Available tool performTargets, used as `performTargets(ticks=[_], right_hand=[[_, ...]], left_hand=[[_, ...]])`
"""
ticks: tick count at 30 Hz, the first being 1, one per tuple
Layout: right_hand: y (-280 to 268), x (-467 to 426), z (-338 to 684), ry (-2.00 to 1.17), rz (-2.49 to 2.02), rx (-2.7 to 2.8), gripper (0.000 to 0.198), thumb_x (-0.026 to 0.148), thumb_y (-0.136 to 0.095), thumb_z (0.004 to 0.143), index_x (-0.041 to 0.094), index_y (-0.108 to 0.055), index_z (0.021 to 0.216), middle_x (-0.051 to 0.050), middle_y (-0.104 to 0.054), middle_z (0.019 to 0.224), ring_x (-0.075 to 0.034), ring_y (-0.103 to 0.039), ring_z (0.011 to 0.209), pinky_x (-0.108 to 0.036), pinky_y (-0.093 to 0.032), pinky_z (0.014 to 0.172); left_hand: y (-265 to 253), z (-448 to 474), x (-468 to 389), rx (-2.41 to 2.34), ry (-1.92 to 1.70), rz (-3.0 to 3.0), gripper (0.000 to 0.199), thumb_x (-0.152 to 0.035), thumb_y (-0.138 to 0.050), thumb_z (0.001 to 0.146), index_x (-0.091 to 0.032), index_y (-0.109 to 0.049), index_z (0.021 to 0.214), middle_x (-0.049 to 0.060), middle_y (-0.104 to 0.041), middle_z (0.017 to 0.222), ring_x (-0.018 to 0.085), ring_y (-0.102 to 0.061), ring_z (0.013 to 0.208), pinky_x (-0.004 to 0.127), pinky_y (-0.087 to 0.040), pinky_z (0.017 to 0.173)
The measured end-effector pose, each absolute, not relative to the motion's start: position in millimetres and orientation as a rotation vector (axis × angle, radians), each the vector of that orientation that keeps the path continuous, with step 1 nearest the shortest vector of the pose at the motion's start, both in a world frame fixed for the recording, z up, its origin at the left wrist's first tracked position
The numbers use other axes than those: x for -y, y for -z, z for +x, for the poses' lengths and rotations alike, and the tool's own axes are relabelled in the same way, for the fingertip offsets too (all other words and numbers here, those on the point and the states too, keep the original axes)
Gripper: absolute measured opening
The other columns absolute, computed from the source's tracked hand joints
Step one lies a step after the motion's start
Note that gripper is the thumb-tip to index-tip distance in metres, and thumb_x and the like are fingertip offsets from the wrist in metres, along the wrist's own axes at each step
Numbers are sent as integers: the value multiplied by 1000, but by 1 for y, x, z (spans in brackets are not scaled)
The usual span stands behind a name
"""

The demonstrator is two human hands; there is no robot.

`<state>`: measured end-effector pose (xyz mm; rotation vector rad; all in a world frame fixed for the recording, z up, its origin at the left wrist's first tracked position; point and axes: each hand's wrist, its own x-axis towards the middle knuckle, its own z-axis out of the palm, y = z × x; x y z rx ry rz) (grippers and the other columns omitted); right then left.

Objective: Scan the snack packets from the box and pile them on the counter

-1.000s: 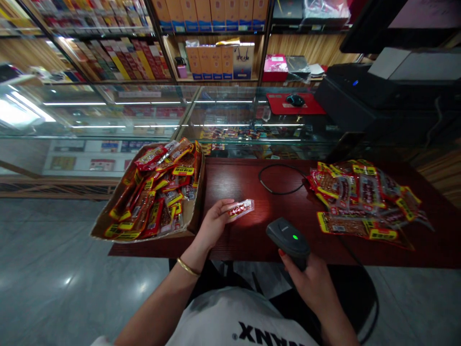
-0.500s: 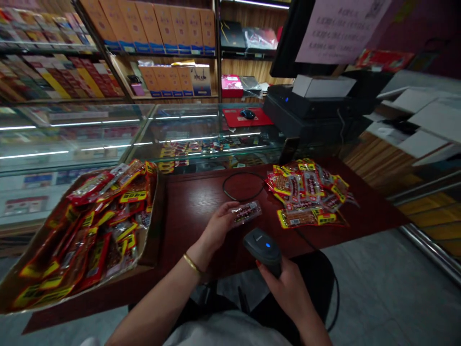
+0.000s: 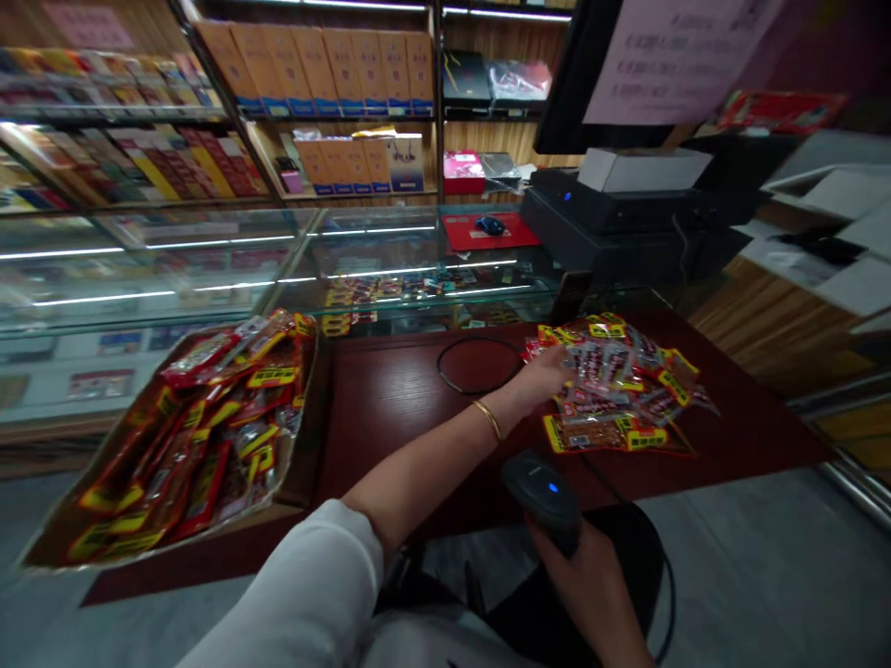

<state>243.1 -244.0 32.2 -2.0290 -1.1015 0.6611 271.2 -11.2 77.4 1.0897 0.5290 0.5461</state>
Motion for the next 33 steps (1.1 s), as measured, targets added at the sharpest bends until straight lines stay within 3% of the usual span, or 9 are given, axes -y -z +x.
performTargets(ticks=[6, 10, 15, 19, 22, 25, 27, 30, 33], right_hand=[[-8, 234, 247, -734, -2111, 1247, 53, 68, -62, 79, 21, -82, 95, -12, -83, 84, -36, -80, 86, -38, -63, 75], [-10, 216, 231, -735, -2007, 1321, 51, 67, -63, 81, 21, -81, 93, -11, -84, 84, -34, -81, 84, -35, -63, 75], [-23, 200, 209, -712, -1957, 1400, 48, 65, -63, 82, 22, -82, 95, -10, -84, 92, -32, -81, 89, -32, -62, 74], [-22, 199, 202, -690, -1902, 1489, 44, 61, -63, 83, 24, -83, 95, -9, -84, 93, -31, -81, 89, -30, -63, 73], [-19, 200, 201, -644, -1895, 1548, 39, 58, -64, 82, 25, -84, 91, -10, -84, 90, -32, -81, 86, -29, -63, 66], [-18, 200, 202, -650, -1876, 1584, 33, 54, -66, 83, 27, -84, 90, -10, -84, 88, -32, -81, 84, -28, -63, 63], [-18, 200, 202, -665, -1866, 1587, 32, 54, -67, 83, 27, -84, 89, -9, -84, 88, -31, -81, 84, -27, -63, 63], [-17, 200, 206, -679, -1865, 1556, 38, 57, -66, 83, 25, -84, 93, -9, -84, 91, -31, -81, 89, -27, -63, 70], [-15, 200, 210, -729, -1866, 1556, 42, 59, -67, 80, 23, -84, 93, -9, -84, 91, -32, -81, 90, -28, -64, 72]], left_hand=[[-107, 77, 34, -662, -759, 1633, 36, -17, -59, 91, -17, -69, 125, 11, -74, 122, 20, -69, 110, 30, -53, 96], [-132, -64, 32, -1329, -958, 1917, 31, -27, -57, 94, -19, -71, 120, 8, -76, 117, 21, -71, 105, 32, -53, 97], [-120, -174, 22, -2126, -452, 2184, 37, -32, -53, 94, -15, -71, 121, 16, -75, 117, 33, -68, 112, 47, -50, 101], [-110, -205, 33, -2111, -54, 2309, 39, -33, -68, 83, -17, -74, 117, 15, -69, 130, 36, -57, 130, 47, -45, 110], [-109, -205, 41, -2164, 117, 2298, 62, -33, -80, 70, -21, -69, 129, 13, -53, 153, 41, -36, 148, 53, -38, 115], [-106, -199, 43, -2304, 185, 2225, 66, -29, -79, 67, -20, -68, 131, 15, -44, 160, 43, -32, 149, 57, -39, 113], [-103, -198, 41, -2325, 173, 2238, 55, -24, -76, 66, -15, -73, 121, 18, -47, 157, 43, -35, 147, 54, -40, 113], [-103, -199, 39, -2279, 115, 2277, 24, -18, -66, 70, -15, -79, 90, 19, -64, 138, 39, -49, 137, 47, -41, 114], [-119, -200, 42, -2277, -153, 2227, 21, -19, -55, 80, -17, -76, 76, 17, -73, 121, 34, -62, 123, 45, -44, 111]])
